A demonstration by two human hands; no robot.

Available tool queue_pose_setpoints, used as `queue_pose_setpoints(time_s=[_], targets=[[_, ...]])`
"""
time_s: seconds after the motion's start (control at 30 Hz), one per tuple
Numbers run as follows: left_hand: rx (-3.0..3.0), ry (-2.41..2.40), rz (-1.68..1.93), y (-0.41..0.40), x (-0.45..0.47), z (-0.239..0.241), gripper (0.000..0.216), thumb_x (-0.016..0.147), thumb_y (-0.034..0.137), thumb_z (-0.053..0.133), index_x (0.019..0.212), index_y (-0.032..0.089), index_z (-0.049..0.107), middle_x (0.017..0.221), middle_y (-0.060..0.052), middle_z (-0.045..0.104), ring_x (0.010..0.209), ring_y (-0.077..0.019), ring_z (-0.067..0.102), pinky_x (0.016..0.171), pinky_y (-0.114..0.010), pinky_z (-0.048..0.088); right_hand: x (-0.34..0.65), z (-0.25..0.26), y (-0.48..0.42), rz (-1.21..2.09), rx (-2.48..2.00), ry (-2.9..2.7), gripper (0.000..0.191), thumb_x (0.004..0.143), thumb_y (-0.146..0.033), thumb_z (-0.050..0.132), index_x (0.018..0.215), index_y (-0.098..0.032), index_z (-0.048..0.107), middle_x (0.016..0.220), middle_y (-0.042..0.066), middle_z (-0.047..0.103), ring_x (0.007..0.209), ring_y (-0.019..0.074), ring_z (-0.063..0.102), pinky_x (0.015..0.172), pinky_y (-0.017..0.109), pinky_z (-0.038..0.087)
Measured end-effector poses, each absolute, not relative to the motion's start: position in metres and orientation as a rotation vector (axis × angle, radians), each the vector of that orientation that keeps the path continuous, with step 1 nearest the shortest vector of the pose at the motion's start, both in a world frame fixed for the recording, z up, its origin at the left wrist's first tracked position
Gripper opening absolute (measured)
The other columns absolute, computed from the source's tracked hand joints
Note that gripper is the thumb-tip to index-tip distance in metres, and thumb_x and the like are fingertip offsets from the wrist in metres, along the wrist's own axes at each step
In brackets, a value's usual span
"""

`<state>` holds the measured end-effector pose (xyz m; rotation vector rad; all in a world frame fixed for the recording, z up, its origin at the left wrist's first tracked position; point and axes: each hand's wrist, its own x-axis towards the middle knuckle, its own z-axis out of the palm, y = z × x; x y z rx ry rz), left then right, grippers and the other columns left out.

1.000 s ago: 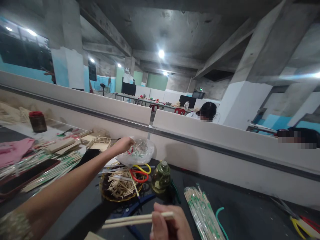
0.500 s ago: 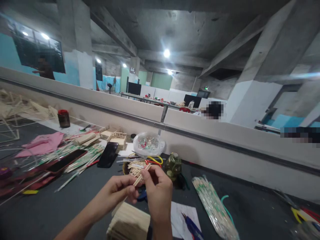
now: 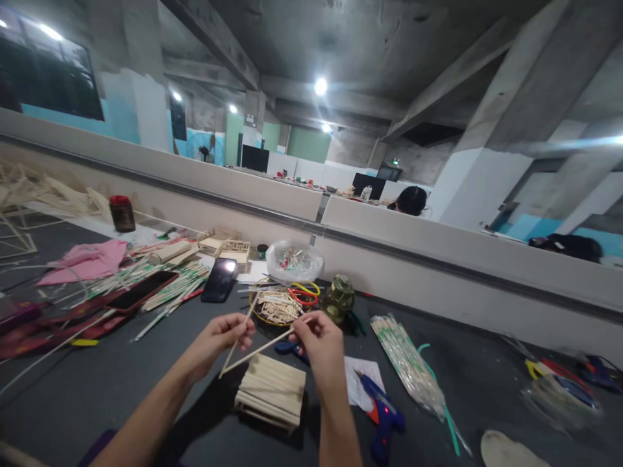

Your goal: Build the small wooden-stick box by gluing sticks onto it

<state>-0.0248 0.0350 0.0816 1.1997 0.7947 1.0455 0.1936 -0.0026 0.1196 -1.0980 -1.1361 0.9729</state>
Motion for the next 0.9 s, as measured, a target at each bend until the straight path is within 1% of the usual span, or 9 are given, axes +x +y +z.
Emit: queue_pose_setpoints(time_s=[0.07,0.13,0.3,0.43,0.57,0.67,0.73,0.8,0.9], targets=[[1.186,0.903,1.126,0.041,-0.03,0.073,0.04,0.071,0.049,0.071,0.085,0.013,0.063,0.065,0.003,0.052,0.05,-0.0041,0.04,0.046,-0.016,0.029,0.211,0.104,-0.017,0.997,-1.072,-0.998,0.026,0.07,-0.035,0.077,0.08,-0.016,0.062,0.072,0.004,0.068,0.065,0.0145,0.064,0.049,0.019,0.046],[1.194,0.961,1.085,0.046,-0.032,0.064,0.044,0.068,0.052,0.072,0.084,0.012,0.063,0.059,0.007,0.044,0.046,-0.003,0.028,0.043,-0.017,0.02,0.225,0.083,-0.029,1.033,-1.061,-0.834,0.029,0.065,-0.033,0.082,0.08,-0.017,0.062,0.074,0.004,0.07,0.067,0.0142,0.064,0.052,0.019,0.048],[1.227,1.023,0.78,0.049,-0.026,0.042,0.06,0.058,0.056,0.075,0.094,0.009,0.065,0.049,0.011,0.032,0.043,-0.0035,0.018,0.042,-0.021,0.009,0.239,0.031,-0.046,1.056,-1.14,-0.604,0.034,0.057,-0.034,0.086,0.075,-0.015,0.064,0.072,0.004,0.071,0.061,0.0126,0.063,0.052,0.018,0.05],[1.27,1.078,0.692,0.05,-0.022,0.034,0.061,0.056,0.054,0.075,0.096,0.008,0.067,0.045,0.009,0.036,0.043,-0.0053,0.026,0.042,-0.02,0.01,0.238,0.015,-0.047,1.083,-1.168,-0.578,0.034,0.056,-0.035,0.086,0.074,-0.016,0.065,0.071,0.004,0.071,0.062,0.0126,0.063,0.054,0.019,0.05],[1.346,1.155,0.66,0.055,-0.02,0.027,0.057,0.054,0.052,0.076,0.092,0.009,0.069,0.047,0.007,0.043,0.044,-0.007,0.033,0.042,-0.02,0.014,0.238,0.012,-0.044,1.091,-1.228,-0.662,0.032,0.06,-0.038,0.083,0.073,-0.016,0.064,0.069,0.004,0.07,0.056,0.011,0.06,0.052,0.019,0.047],[1.4,1.178,0.65,0.059,-0.02,0.022,0.055,0.055,0.053,0.075,0.087,0.009,0.07,0.045,0.007,0.042,0.044,-0.0075,0.033,0.042,-0.021,0.016,0.24,0.007,-0.043,1.003,-1.333,-0.82,0.03,0.063,-0.04,0.08,0.078,-0.017,0.067,0.066,0.002,0.068,0.058,0.0146,0.06,0.05,0.021,0.045],[1.405,1.162,0.644,0.059,-0.02,0.022,0.053,0.056,0.053,0.074,0.086,0.009,0.071,0.045,0.007,0.04,0.044,-0.0073,0.032,0.042,-0.021,0.015,0.241,0.005,-0.042,0.888,-1.408,-0.962,0.03,0.065,-0.04,0.076,0.083,-0.017,0.071,0.072,0.004,0.07,0.067,0.0186,0.063,0.056,0.025,0.047],[1.399,1.144,0.642,0.058,-0.02,0.024,0.053,0.057,0.055,0.073,0.085,0.01,0.071,0.046,0.007,0.038,0.045,-0.0069,0.03,0.043,-0.021,0.015,0.242,0.004,-0.041,0.79,-1.452,-1.104,0.028,0.069,-0.04,0.072,0.086,-0.018,0.073,0.082,0.006,0.072,0.077,0.0221,0.064,0.068,0.029,0.048],[1.422,1.124,0.629,0.055,-0.022,0.029,0.055,0.059,0.058,0.072,0.085,0.009,0.07,0.048,0.008,0.036,0.046,-0.0066,0.028,0.043,-0.021,0.014,0.242,0.004,-0.039,0.673,-1.476,-1.264,0.024,0.076,-0.039,0.064,0.085,-0.019,0.075,0.088,0.008,0.072,0.085,0.0248,0.063,0.078,0.034,0.046]])
